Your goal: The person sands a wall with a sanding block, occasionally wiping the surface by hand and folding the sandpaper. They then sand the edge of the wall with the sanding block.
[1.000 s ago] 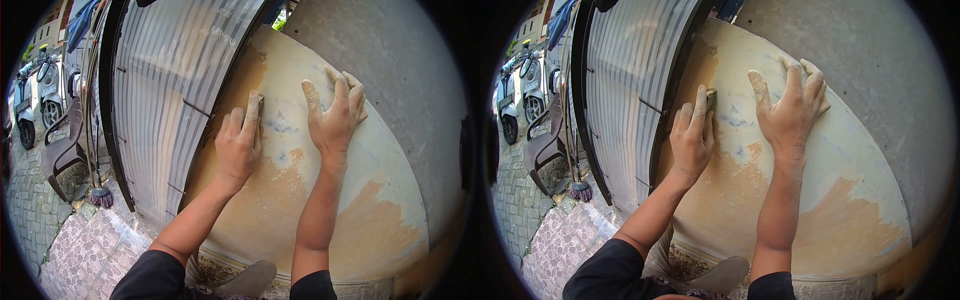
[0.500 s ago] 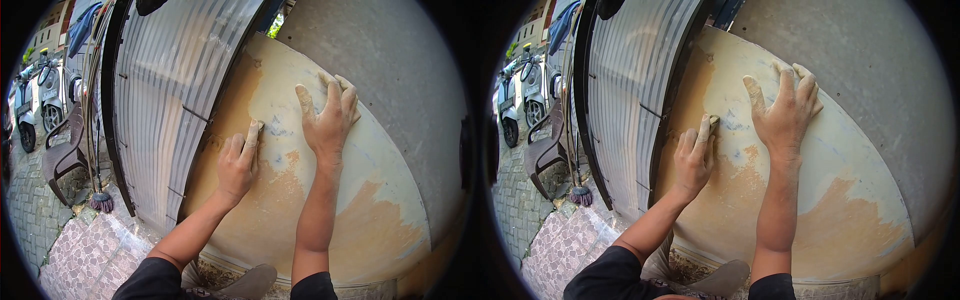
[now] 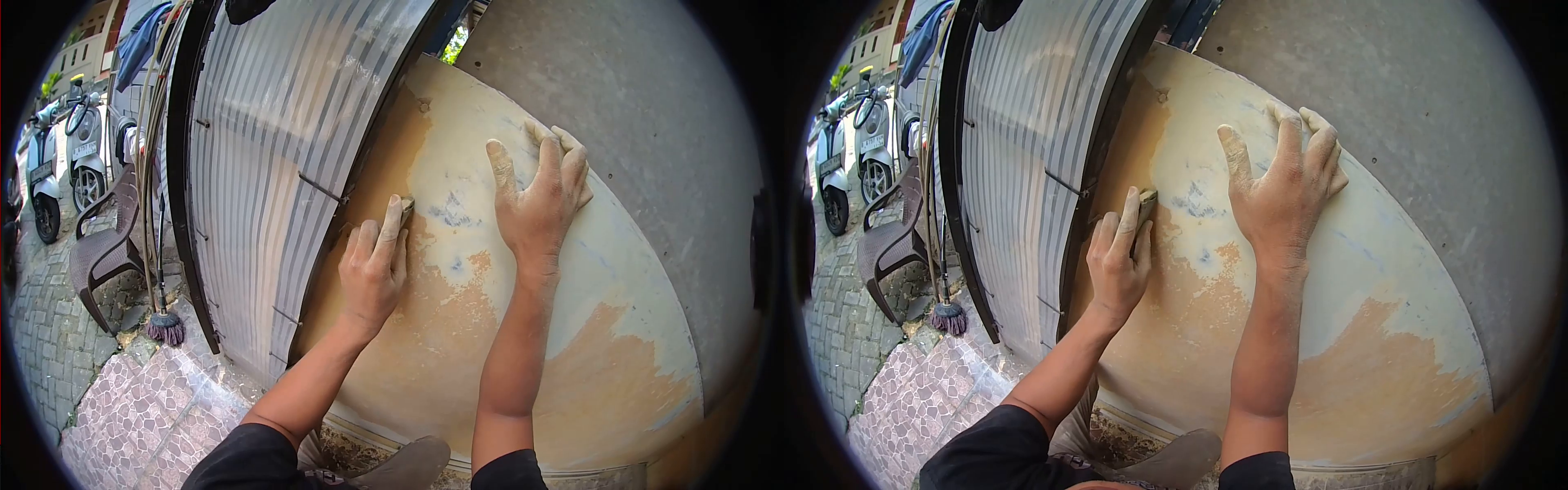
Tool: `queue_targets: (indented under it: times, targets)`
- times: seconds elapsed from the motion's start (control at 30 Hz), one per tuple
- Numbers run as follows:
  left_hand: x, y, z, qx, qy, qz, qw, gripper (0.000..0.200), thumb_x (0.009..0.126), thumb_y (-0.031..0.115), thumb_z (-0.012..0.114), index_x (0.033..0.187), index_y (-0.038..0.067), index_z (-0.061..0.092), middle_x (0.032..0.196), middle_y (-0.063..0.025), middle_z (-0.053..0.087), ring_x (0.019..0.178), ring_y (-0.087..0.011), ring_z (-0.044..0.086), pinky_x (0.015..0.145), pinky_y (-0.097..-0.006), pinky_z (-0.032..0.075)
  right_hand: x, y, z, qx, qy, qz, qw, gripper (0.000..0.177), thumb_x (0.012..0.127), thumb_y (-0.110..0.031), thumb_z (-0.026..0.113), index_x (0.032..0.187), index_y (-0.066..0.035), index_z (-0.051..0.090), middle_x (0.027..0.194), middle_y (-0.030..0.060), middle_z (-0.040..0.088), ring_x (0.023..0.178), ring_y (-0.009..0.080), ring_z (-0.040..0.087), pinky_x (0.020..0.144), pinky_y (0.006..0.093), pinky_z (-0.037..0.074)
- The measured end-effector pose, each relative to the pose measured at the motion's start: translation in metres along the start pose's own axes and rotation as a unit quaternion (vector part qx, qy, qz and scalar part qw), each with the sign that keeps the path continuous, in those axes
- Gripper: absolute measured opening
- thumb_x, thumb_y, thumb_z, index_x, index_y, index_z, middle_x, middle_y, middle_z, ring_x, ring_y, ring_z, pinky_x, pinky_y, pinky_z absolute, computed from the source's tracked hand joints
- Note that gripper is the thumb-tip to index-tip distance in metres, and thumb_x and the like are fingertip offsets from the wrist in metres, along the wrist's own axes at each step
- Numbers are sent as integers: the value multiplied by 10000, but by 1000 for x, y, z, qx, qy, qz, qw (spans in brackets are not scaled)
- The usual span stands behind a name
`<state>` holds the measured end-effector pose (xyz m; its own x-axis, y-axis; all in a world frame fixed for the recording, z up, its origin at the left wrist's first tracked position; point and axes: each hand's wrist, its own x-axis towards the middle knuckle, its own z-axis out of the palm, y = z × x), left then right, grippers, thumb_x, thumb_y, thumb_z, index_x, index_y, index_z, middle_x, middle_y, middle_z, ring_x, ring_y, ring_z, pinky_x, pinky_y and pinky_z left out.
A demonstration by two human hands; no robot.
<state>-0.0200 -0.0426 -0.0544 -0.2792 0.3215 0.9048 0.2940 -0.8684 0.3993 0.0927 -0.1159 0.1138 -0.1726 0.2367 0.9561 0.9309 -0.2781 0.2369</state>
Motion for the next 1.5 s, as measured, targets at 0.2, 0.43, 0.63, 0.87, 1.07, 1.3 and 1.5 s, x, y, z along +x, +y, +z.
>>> queue_targets:
  times: [0.2, 0.43, 0.63, 0.87, 1.07, 1.3, 1.5]
  targets:
    - [41, 3, 14, -2, 27, 21, 999, 663, 883, -67, 719, 1518, 14, 547, 879, -124, 592, 748, -268, 576, 703, -415, 497, 0, 0, -1, 2, -8, 6, 1000, 583, 938, -560, 728, 1359, -165, 646, 1331, 109, 505, 1334, 310, 463, 1106, 552, 327]
    - [-15, -5, 4, -14, 11, 10, 1000, 643, 885, -62, 719, 1503, -21, 546, 906, -148, 615, 742, -289, 579, 716, -420, 498, 0, 3, -3, 2, -8, -7, 1000, 572, 947, -554, 721, 1360, -165, 646, 1333, 117, 504, 1337, 300, 464, 1118, 543, 324]
    - [44, 2, 13, -22, 40, 11, 999, 652, 890, -68, 713, 1515, 10, 544, 868, -148, 583, 736, -294, 565, 712, -427, 489, 0, 3, -4, 9, -16, -1, 1000, 580, 952, -561, 713, 1364, -159, 646, 1340, 119, 501, 1339, 300, 461, 1123, 539, 320]
    - [-22, 5, -2, -51, 15, -10, 999, 635, 902, -72, 694, 1514, 6, 544, 853, -154, 567, 743, -296, 559, 711, -425, 486, 1, 1, -3, 4, -11, 3, 1000, 579, 954, -555, 710, 1357, -145, 648, 1333, 119, 503, 1337, 302, 459, 1125, 534, 321]
    - [33, 8, 6, -49, 17, -12, 999, 631, 888, -88, 696, 1499, -20, 551, 883, -146, 602, 754, -294, 579, 708, -416, 491, 1, 3, -5, 12, -18, 1, 1000, 573, 950, -555, 714, 1349, -149, 650, 1338, 122, 506, 1334, 304, 462, 1122, 537, 322]
    - [-37, -2, -5, -13, -42, 23, 999, 621, 884, -69, 724, 1484, -3, 577, 886, -136, 603, 750, -289, 580, 700, -409, 498, 2, 0, -5, 16, -12, 8, 1000, 576, 951, -545, 717, 1347, -131, 652, 1335, 115, 507, 1329, 298, 462, 1127, 532, 321]
    - [51, 4, 11, -36, 27, 9, 999, 607, 895, -62, 704, 1485, -9, 570, 911, -142, 622, 766, -302, 589, 724, -432, 502, 2, 4, -6, 22, -24, 5, 999, 576, 953, -533, 719, 1348, -120, 648, 1342, 119, 503, 1337, 298, 456, 1123, 526, 324]
